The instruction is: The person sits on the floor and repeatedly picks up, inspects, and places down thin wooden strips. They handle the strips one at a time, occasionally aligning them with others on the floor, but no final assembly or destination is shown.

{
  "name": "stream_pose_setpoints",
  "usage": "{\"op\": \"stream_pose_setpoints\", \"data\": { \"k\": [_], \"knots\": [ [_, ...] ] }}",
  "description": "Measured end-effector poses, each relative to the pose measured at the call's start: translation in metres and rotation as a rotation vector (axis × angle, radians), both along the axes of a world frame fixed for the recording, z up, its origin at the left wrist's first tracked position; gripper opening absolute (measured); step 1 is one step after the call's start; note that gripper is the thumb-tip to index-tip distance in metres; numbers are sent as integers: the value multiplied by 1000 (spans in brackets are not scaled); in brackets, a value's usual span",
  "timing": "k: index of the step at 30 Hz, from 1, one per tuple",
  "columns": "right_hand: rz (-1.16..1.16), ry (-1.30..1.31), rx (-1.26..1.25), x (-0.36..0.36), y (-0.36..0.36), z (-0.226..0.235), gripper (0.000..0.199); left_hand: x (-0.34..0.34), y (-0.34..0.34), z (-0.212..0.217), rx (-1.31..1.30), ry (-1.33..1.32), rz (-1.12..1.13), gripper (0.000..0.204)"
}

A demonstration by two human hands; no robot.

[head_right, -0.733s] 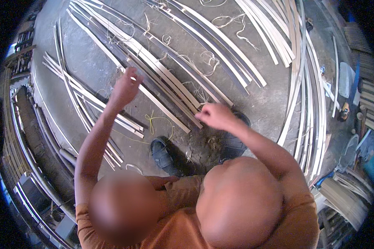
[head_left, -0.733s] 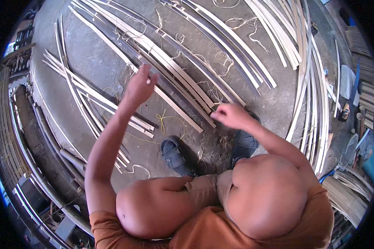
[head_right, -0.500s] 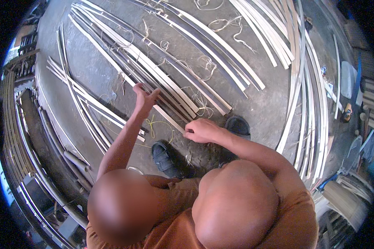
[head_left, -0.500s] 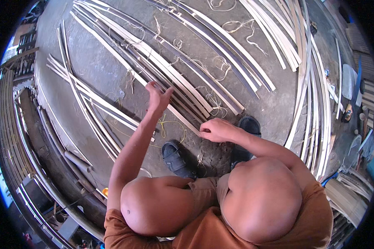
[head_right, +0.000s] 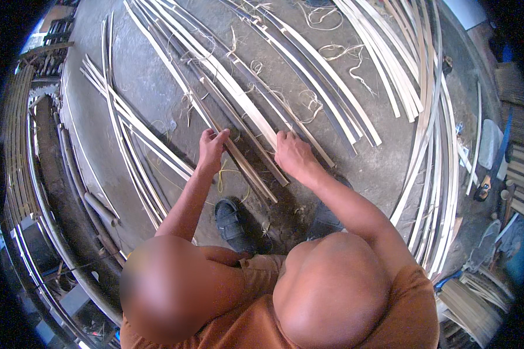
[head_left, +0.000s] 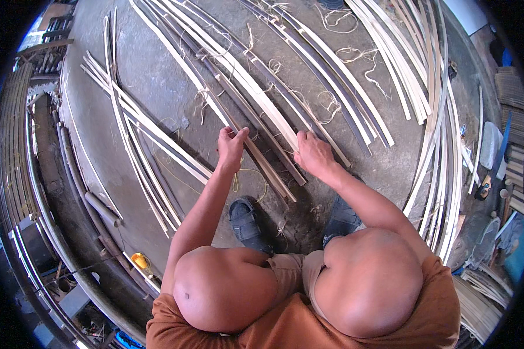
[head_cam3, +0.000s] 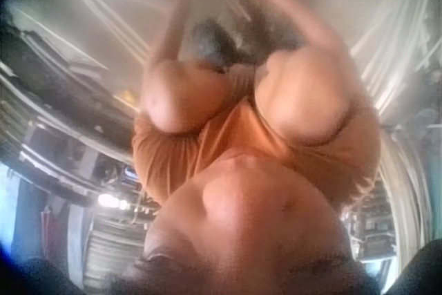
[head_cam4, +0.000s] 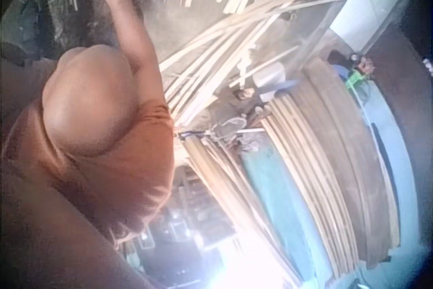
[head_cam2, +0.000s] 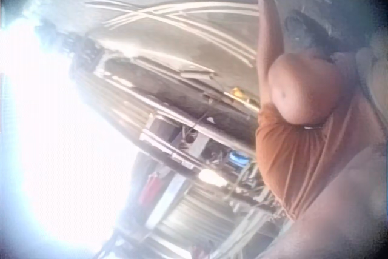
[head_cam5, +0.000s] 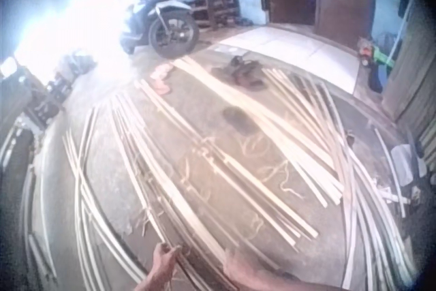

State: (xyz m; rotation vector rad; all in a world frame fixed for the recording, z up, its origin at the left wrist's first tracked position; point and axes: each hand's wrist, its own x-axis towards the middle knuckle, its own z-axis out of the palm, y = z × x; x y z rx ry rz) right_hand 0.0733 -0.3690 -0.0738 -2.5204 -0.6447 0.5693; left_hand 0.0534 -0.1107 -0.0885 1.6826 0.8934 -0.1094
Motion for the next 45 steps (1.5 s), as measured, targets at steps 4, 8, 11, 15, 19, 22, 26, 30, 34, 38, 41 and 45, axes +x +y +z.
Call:
{"op": "stream_pose_setpoints", "data": {
  "k": [4,8,11,15,19,22,26,30,34,38,41,45],
  "knots": [
    [-40,84,63,-4,-3,-3,31,-1,-8,7,-29,8,9,50],
    [-139,26,211,-11,-19,4,26,0,-11,13,-90,-36,1,48],
    [-164,-69,320,-24,-27,-3,28,-1,-8,13,-75,-44,-13,48],
    [-295,170,345,-34,-26,3,30,-5,-5,11,-72,-63,9,49],
    [-659,697,698,-33,-26,6,25,0,-8,15,-98,27,-36,53],
    [-536,310,594,-33,-28,-2,25,0,-8,17,-95,29,-41,53],
    [-522,140,613,-37,-28,-12,22,4,-11,18,-109,16,-50,50],
    [-426,238,551,-40,-28,-9,19,4,-18,21,-137,-30,-3,46],
    [-347,371,612,-30,-21,7,24,2,-15,17,-113,0,-22,47],
    [-395,520,762,-4,-21,14,30,2,-19,19,-155,-32,-10,49],
    [-363,530,513,9,-28,-16,28,4,-21,21,-164,-36,-11,51],
    [-303,640,431,24,-29,-17,21,1,-14,16,-138,-40,-34,50]
  ]
}}
